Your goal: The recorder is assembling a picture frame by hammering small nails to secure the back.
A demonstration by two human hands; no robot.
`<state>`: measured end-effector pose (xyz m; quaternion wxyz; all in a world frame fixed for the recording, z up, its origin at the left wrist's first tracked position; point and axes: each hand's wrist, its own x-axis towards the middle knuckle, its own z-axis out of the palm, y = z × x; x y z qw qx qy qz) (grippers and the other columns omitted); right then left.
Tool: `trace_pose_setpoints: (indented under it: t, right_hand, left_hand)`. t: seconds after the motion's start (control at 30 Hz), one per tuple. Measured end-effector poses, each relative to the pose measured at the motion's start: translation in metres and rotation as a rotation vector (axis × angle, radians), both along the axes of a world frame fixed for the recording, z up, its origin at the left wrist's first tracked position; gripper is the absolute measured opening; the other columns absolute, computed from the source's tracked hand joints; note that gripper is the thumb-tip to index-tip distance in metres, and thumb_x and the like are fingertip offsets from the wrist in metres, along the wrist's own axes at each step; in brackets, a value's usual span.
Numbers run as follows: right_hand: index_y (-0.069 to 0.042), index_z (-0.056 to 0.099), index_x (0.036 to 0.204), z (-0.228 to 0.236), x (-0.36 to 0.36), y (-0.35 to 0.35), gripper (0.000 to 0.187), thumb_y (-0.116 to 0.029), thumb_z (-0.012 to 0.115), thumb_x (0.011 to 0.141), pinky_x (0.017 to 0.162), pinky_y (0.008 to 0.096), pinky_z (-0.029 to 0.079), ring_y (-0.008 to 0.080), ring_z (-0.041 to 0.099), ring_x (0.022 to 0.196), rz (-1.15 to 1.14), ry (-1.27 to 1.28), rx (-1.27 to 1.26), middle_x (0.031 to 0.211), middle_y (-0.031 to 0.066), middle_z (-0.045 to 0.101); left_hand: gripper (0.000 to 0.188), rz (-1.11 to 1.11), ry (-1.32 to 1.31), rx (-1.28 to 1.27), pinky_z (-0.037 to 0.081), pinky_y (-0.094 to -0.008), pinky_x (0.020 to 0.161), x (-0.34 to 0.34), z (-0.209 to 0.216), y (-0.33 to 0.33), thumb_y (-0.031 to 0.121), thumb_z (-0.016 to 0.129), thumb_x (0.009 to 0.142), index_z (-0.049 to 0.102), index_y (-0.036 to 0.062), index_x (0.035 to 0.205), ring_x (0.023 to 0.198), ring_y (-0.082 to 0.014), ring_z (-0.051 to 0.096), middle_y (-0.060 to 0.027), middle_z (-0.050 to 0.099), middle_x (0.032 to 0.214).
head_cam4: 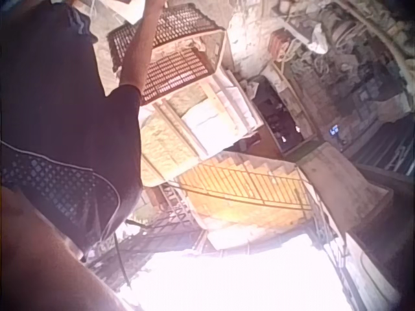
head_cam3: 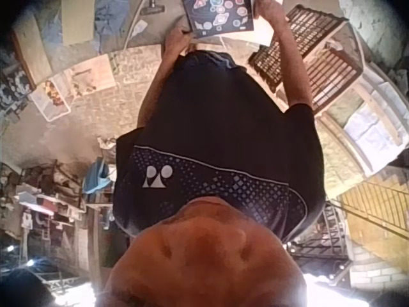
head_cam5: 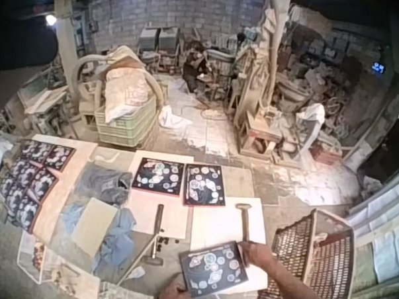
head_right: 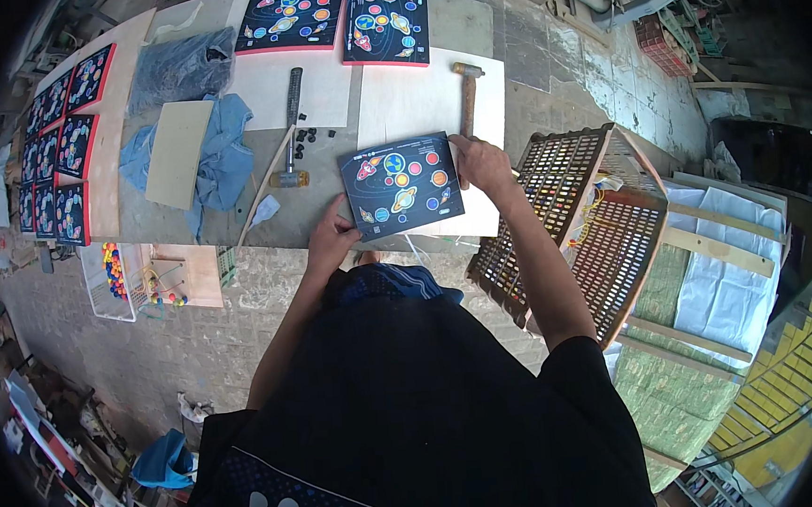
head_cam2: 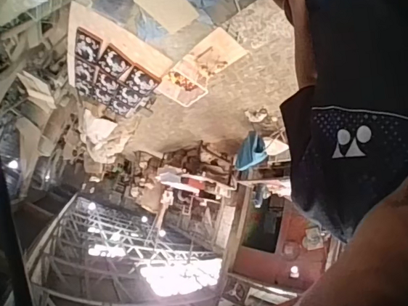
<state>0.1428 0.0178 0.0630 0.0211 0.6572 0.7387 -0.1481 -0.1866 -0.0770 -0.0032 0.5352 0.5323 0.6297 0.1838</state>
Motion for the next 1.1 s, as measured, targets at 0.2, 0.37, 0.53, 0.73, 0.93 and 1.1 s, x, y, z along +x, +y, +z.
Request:
trace_pose_setpoints:
  t: [0.2, 0.37, 0.53, 0.73, 0.93, 1.1]
  right_hand:
    - [-0.015, 0.067, 0.118, -0.007, 0.002, 0.005, 0.029, -0.016, 0.054, 0.093, 0.073, 0.0475, 0.06, 0.0368, 0.073, 0.081, 0.064, -0.021, 0.06, 0.086, 0.0171, 0.074]
    - [-0.014, 0.069, 0.118, -0.013, 0.002, 0.008, 0.031, -0.013, 0.054, 0.091, 0.073, 0.0468, 0.059, 0.0352, 0.074, 0.08, 0.07, -0.068, 0.049, 0.086, 0.0171, 0.074]
    - [-0.013, 0.07, 0.118, -0.004, -0.005, 0.013, 0.032, -0.011, 0.056, 0.088, 0.077, 0.0455, 0.059, 0.033, 0.074, 0.085, 0.066, -0.131, -0.007, 0.09, 0.0172, 0.075]
    - [-0.013, 0.071, 0.118, 0.003, -0.013, 0.023, 0.035, -0.01, 0.057, 0.086, 0.081, 0.0443, 0.059, 0.0325, 0.075, 0.088, 0.07, -0.253, -0.117, 0.091, 0.0176, 0.075]
    - [-0.014, 0.072, 0.119, 0.014, -0.015, 0.033, 0.038, -0.011, 0.058, 0.084, 0.085, 0.0437, 0.059, 0.0328, 0.074, 0.091, 0.104, -0.246, -0.188, 0.093, 0.018, 0.075]
    - [-0.015, 0.071, 0.122, 0.017, -0.021, 0.039, 0.039, -0.013, 0.06, 0.084, 0.088, 0.0443, 0.058, 0.0325, 0.073, 0.097, 0.083, -0.32, -0.278, 0.103, 0.0189, 0.074]
  left_hand:
    - [0.088, 0.006, 0.001, -0.008, 0.055, -0.0356, 0.081, 0.001, 0.007, 0.001, 0.012, 0.078, 0.073, 0.041, 0.0102, 0.154, 0.083, -0.0232, 0.071, -0.0116, 0.072, 0.088]
    - [0.089, 0.005, 0.007, -0.01, 0.055, -0.0358, 0.082, 0.0, 0.007, 0.0, 0.012, 0.078, 0.073, 0.041, 0.0106, 0.154, 0.084, -0.0232, 0.071, -0.0115, 0.072, 0.089]
    - [0.089, -0.006, 0.007, -0.02, 0.055, -0.0368, 0.083, 0.0, 0.009, 0.001, 0.012, 0.078, 0.074, 0.04, 0.0104, 0.154, 0.086, -0.0245, 0.071, -0.0125, 0.072, 0.092]
    - [0.089, -0.007, 0.008, -0.033, 0.055, -0.0381, 0.085, -0.001, 0.015, 0.002, 0.013, 0.078, 0.075, 0.04, 0.0105, 0.155, 0.088, -0.0257, 0.071, -0.013, 0.072, 0.093]
    - [0.087, 0.008, -0.004, 0.018, 0.055, -0.0407, 0.079, -0.002, 0.006, 0.0, 0.019, 0.077, 0.072, 0.044, 0.0088, 0.151, 0.083, -0.0276, 0.071, -0.0099, 0.072, 0.088]
    - [0.087, 0.005, -0.008, 0.02, 0.055, -0.0406, 0.08, -0.002, 0.005, 0.0, 0.019, 0.077, 0.073, 0.043, 0.01, 0.152, 0.084, -0.0274, 0.07, -0.0097, 0.072, 0.088]
